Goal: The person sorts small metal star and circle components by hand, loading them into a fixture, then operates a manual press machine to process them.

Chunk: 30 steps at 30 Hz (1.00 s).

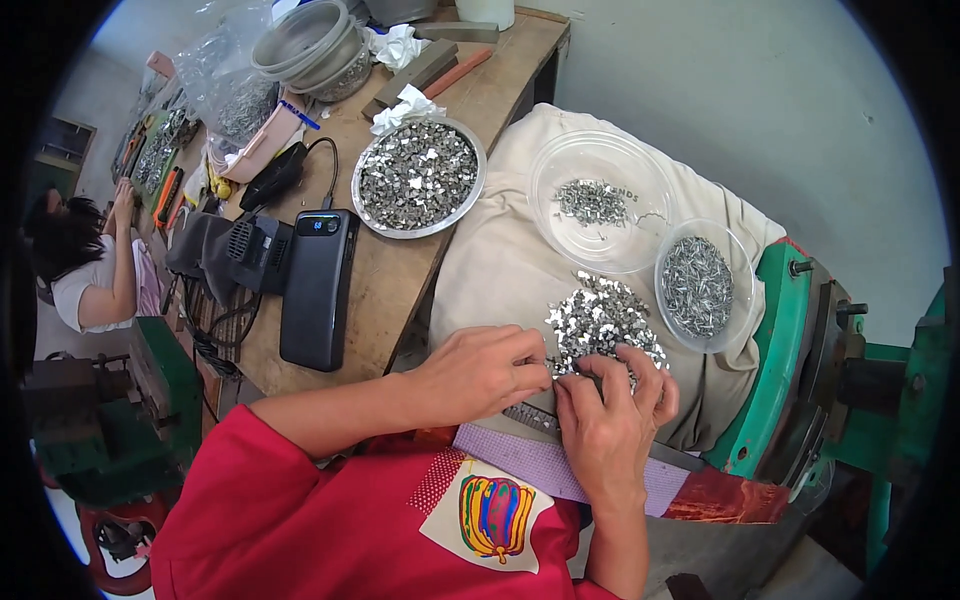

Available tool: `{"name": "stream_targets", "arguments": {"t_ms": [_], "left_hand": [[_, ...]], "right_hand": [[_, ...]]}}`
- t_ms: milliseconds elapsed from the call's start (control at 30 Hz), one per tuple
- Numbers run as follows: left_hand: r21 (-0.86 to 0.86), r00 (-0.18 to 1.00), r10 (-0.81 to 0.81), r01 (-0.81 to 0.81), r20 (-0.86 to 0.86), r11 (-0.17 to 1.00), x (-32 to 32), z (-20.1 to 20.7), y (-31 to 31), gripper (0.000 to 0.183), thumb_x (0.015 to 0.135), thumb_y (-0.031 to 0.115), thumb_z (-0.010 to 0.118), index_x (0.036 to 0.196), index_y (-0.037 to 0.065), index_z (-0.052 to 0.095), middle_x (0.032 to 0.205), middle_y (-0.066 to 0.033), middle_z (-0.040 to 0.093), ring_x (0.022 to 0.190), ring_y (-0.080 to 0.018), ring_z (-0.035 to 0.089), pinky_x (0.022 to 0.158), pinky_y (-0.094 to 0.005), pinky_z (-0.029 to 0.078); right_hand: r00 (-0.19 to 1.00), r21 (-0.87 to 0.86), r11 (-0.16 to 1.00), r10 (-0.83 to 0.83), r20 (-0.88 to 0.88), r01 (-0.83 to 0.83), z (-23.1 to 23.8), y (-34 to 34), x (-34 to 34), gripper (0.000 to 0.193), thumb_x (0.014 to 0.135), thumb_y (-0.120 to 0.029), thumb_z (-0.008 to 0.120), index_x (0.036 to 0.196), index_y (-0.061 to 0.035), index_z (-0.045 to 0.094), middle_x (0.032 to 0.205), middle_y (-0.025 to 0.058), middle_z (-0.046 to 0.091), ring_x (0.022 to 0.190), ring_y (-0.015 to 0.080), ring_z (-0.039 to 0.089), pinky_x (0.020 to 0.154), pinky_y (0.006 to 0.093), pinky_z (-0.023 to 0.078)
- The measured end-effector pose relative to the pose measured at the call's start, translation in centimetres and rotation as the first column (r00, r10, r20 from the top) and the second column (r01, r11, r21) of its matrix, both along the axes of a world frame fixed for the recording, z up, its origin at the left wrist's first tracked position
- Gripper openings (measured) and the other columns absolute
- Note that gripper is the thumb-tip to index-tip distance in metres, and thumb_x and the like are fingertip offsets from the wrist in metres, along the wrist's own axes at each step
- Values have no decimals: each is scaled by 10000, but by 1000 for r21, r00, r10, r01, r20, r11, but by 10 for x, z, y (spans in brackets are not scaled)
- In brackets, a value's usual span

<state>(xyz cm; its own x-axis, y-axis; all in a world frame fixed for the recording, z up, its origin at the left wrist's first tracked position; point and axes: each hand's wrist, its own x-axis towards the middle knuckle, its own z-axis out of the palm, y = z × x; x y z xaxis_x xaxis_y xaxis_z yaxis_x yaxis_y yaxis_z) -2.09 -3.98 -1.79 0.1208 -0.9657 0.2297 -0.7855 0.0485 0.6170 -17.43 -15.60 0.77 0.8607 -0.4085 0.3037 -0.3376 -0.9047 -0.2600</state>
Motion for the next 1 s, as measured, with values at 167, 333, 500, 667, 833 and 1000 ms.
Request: {"name": "stream_targets", "arguments": {"t_ms": [167,333,500,667,833,1000], "left_hand": [[-35,999,35,-36,-41,999,-2,-2,-2,119,804,125,708,876,84,622,879,-63,533,823,-263,597,686,-398,500],[-22,996,16,-18,-92,1000,1,0,-5,133,810,137,713,893,81,626,875,-68,538,815,-269,601,689,-400,498],[34,995,30,-26,-92,999,6,6,-5,118,799,133,730,862,81,646,856,-66,565,783,-270,617,666,-385,497],[59,994,13,-7,-107,998,9,7,-8,132,781,105,746,867,75,651,843,-62,573,757,-268,619,637,-380,492],[60,994,25,-18,-111,998,6,6,-8,151,768,84,757,869,66,645,841,-62,567,751,-268,615,631,-383,488],[76,994,23,-15,-106,997,6,8,-7,154,769,82,758,870,62,644,844,-65,565,753,-271,614,633,-382,488]], "right_hand": [[999,11,999,-38,26,37,9,1,-14,159,692,-140,813,812,-152,709,995,-29,649,1156,266,525,1025,472,285],[985,72,984,-168,34,165,14,-2,-35,173,672,-94,822,799,-135,712,987,-4,656,1151,292,523,1027,437,308],[973,147,967,-220,70,208,10,0,-49,164,683,-125,813,816,-162,724,993,-40,675,1151,271,527,1008,416,302],[977,188,965,-200,75,183,4,11,-58,184,685,-125,816,839,-163,722,1042,-42,670,1165,279,511,994,406,305],[982,216,963,-178,64,160,-2,15,-63,187,688,-138,821,844,-167,721,1054,-43,668,1166,275,508,995,404,301],[983,174,970,-178,44,168,-4,19,-61,176,693,-156,819,844,-176,730,1058,-50,663,1168,271,506,996,409,298]]}}
